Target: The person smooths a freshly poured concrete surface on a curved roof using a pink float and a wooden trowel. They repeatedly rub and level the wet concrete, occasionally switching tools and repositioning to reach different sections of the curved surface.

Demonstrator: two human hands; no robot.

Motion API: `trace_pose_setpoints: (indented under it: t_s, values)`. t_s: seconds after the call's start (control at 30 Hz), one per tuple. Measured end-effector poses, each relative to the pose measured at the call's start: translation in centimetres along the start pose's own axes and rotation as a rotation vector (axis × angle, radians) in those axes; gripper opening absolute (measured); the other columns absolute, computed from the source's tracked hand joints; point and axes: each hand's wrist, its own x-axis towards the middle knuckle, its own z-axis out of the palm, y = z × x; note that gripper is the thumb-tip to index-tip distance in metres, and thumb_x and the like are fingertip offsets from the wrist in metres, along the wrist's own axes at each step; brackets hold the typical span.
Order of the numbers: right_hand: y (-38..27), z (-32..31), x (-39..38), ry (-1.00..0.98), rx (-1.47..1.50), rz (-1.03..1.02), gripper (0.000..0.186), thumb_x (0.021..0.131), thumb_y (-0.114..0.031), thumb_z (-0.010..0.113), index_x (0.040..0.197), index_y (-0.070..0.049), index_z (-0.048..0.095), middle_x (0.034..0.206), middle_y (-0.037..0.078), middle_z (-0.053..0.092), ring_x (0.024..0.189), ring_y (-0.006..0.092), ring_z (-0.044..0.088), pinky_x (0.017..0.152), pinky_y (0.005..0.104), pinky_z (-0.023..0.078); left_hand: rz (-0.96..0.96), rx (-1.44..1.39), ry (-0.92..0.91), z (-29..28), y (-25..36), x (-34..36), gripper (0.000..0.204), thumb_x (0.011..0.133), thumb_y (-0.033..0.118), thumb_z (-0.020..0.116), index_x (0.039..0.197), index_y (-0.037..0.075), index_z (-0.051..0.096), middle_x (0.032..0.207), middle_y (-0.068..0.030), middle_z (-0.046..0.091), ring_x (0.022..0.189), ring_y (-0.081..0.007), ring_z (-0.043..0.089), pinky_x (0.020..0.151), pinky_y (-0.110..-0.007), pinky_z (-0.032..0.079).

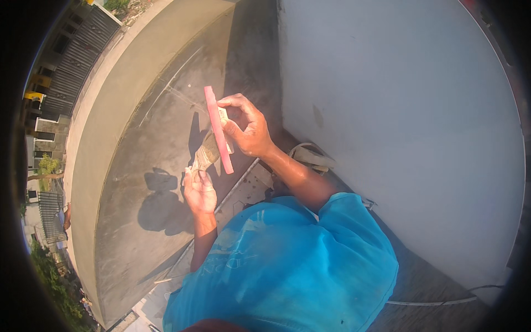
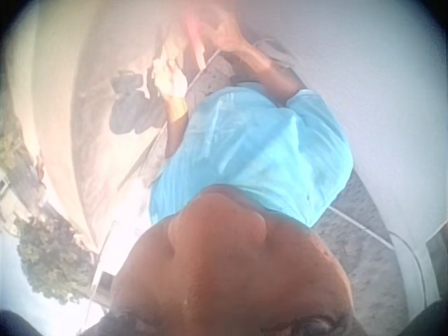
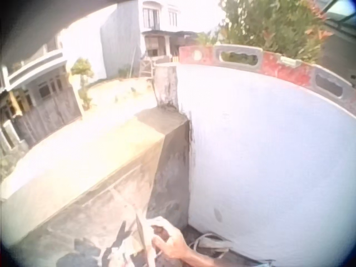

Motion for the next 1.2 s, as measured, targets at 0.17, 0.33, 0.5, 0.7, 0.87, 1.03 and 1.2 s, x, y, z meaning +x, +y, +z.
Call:
trace_pose_setpoints:
  t_s: [0.17, 0.33, 0.5, 0.7, 0.87, 1.03, 1.2]
  values:
    - [-0.3, -2.0, 16.3, 0.577, -0.411, -0.525, 0.025, 0.087, -0.005, 0.067, 0.110, -0.003, 0.059, 0.099, 0.004, 0.053, 0.085, 0.0139, 0.049, 0.072, 0.0304, 0.047, 0.085, -0.007, 0.036, -4.0, 2.1, -0.8, 0.020, 0.101, 0.016, 0.057, 0.116, 0.003, 0.059, 0.125, -0.0136, 0.062, 0.118, -0.0205, 0.060, 0.099, -0.031, 0.053]
    - [2.2, -0.4, 17.3, 0.599, -0.765, -0.648, 0.023, 0.081, -0.002, 0.068, 0.103, -0.004, 0.062, 0.098, 0.007, 0.054, 0.079, 0.0171, 0.049, 0.063, 0.0293, 0.045, 0.162, 0.010, 0.145, -8.3, 5.0, -3.0, 0.022, 0.101, 0.019, 0.059, 0.112, 0.000, 0.059, 0.119, -0.0128, 0.065, 0.114, -0.0196, 0.062, 0.099, -0.030, 0.052]
    - [9.1, 1.9, 2.0, 0.140, -0.804, -0.271, 0.030, 0.073, -0.009, 0.078, 0.101, -0.008, 0.065, 0.104, 0.013, 0.058, 0.077, 0.0229, 0.066, 0.059, 0.0322, 0.055, 0.174, 0.058, 0.264, -10.2, 5.8, -3.7, 0.024, 0.100, 0.019, 0.061, 0.110, -0.002, 0.057, 0.114, -0.0130, 0.066, 0.110, -0.0189, 0.063, 0.097, -0.029, 0.053]
    - [0.2, -2.8, 17.0, 0.578, -0.451, -0.498, 0.022, 0.088, -0.012, 0.072, 0.102, -0.002, 0.060, 0.093, 0.003, 0.057, 0.078, 0.0106, 0.055, 0.067, 0.0270, 0.049, 0.216, 0.009, 0.323, -11.8, 5.5, -5.6, 0.028, 0.100, 0.018, 0.060, 0.112, -0.006, 0.054, 0.117, -0.0170, 0.064, 0.110, -0.0213, 0.062, 0.098, -0.030, 0.055]
    - [3.5, 1.1, 14.2, 0.549, -0.673, -0.603, 0.019, 0.080, -0.005, 0.073, 0.097, -0.002, 0.064, 0.095, 0.008, 0.055, 0.076, 0.0190, 0.053, 0.065, 0.0312, 0.046, 0.229, 0.002, 0.320, -11.8, 5.2, -5.5, 0.029, 0.100, 0.018, 0.060, 0.112, -0.007, 0.053, 0.121, -0.0191, 0.062, 0.114, -0.0213, 0.060, 0.098, -0.030, 0.054]
    - [6.5, -0.4, 3.3, 0.156, -0.793, -0.373, 0.025, 0.079, -0.011, 0.073, 0.102, -0.003, 0.065, 0.104, 0.010, 0.056, 0.089, 0.0217, 0.064, 0.071, 0.0332, 0.055, 0.216, 0.029, 0.336, -10.6, 4.9, -5.0, 0.030, 0.100, 0.019, 0.060, 0.112, -0.007, 0.054, 0.121, -0.0193, 0.062, 0.113, -0.0208, 0.062, 0.098, -0.028, 0.054]
    - [-0.8, -3.1, 17.4, 0.627, -0.683, -0.516, 0.022, 0.092, -0.013, 0.065, 0.110, -0.001, 0.062, 0.101, 0.011, 0.060, 0.089, 0.0209, 0.059, 0.079, 0.0331, 0.049, 0.231, 0.009, 0.336, -11.2, 5.2, -5.8, 0.029, 0.100, 0.018, 0.060, 0.115, -0.007, 0.053, 0.121, -0.0192, 0.062, 0.115, -0.0221, 0.061, 0.098, -0.028, 0.054]
